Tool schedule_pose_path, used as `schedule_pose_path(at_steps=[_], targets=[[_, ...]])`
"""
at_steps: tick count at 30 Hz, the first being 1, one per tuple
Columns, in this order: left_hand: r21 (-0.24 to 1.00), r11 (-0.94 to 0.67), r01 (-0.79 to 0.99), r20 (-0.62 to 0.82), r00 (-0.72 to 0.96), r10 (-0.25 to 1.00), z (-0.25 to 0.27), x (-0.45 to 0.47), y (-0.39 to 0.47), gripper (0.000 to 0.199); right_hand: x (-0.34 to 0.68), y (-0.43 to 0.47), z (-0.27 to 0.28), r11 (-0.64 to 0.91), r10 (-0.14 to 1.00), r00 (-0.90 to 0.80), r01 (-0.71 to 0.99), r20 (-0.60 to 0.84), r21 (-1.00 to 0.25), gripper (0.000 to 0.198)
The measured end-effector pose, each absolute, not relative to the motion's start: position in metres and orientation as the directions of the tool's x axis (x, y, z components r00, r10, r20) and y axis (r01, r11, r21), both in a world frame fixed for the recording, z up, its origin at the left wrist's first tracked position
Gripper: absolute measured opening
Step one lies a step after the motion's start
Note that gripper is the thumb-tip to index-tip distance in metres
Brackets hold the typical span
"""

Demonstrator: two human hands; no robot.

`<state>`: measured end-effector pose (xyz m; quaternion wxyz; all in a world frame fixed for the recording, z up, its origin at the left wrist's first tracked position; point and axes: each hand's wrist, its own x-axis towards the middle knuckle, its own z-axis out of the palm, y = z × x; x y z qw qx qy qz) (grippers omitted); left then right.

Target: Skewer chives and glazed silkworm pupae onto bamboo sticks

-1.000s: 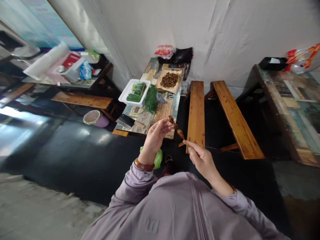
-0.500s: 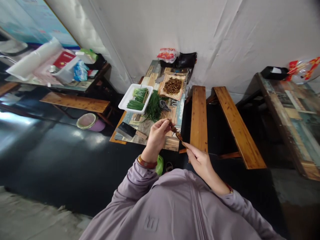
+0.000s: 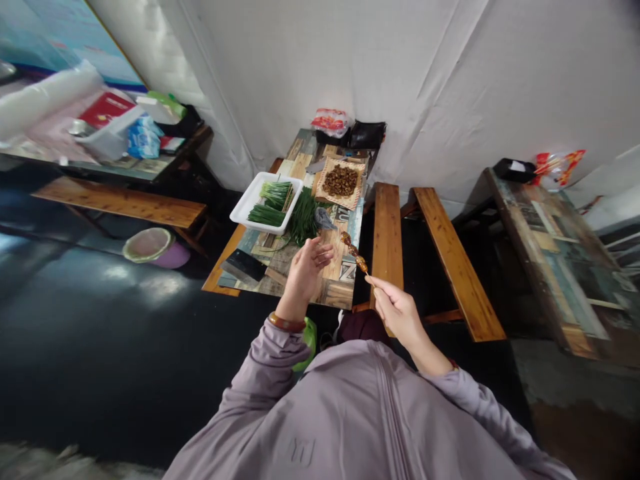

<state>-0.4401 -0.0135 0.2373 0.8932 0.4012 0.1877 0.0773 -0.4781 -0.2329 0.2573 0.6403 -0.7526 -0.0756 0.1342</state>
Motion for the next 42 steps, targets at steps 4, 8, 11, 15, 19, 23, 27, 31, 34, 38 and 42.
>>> schedule_pose_path(at_steps=[4,8,11,15,19,23,27,31,34,38,42], targets=[[0.704,0.71,0.017,-0.37,0.862,0.346,0.215,-0.447,0.002,0.035,-0.465,-0.235,0.261,-0.168,0.248,0.96,-0.093,-0.133,-0.981,0.052],[0.691,0.723,-0.006,-0.402,0.827,0.392,0.198,-0.458,0.012,0.033,-0.45,-0.237,0.258,-0.206,0.258,0.956,-0.084,-0.137,-0.975,0.056],[0.692,0.722,-0.019,-0.43,0.793,0.433,0.189,-0.466,0.02,0.033,-0.433,-0.236,0.248,-0.239,0.271,0.953,-0.067,-0.133,-0.969,0.058],[0.687,0.725,-0.05,-0.462,0.74,0.489,0.175,-0.472,0.033,0.034,-0.395,-0.234,0.226,-0.268,0.289,0.955,0.016,-0.064,-0.963,0.055],[0.697,0.708,-0.117,-0.462,0.682,0.568,0.159,-0.473,0.042,0.035,-0.339,-0.225,0.197,-0.287,0.305,0.952,0.095,0.003,-0.953,0.049],[0.7,0.696,-0.159,-0.499,0.589,0.636,0.137,-0.465,0.041,0.033,-0.27,-0.198,0.163,-0.318,0.351,0.936,0.147,0.028,-0.937,0.041],[0.69,0.695,-0.202,-0.597,0.384,0.704,0.118,-0.429,0.025,0.03,-0.197,-0.16,0.133,-0.299,0.532,0.846,0.174,-0.013,-0.938,0.031],[0.687,0.704,-0.179,-0.647,0.291,0.705,0.116,-0.36,0.004,0.038,-0.127,-0.131,0.117,-0.253,0.689,0.719,0.122,-0.09,-0.96,0.024],[0.712,0.684,-0.162,-0.628,0.29,0.722,0.122,-0.31,-0.007,0.048,-0.085,-0.115,0.112,-0.227,0.747,0.653,0.073,-0.126,-0.971,0.021],[0.743,0.645,-0.182,-0.604,0.234,0.762,0.132,-0.272,-0.015,0.05,-0.054,-0.098,0.108,-0.198,0.816,0.564,0.07,-0.125,-0.978,0.02],[0.744,0.625,-0.239,-0.604,0.162,0.781,0.135,-0.257,-0.018,0.049,-0.051,-0.082,0.108,-0.164,0.874,0.475,0.083,-0.106,-0.983,0.02]])
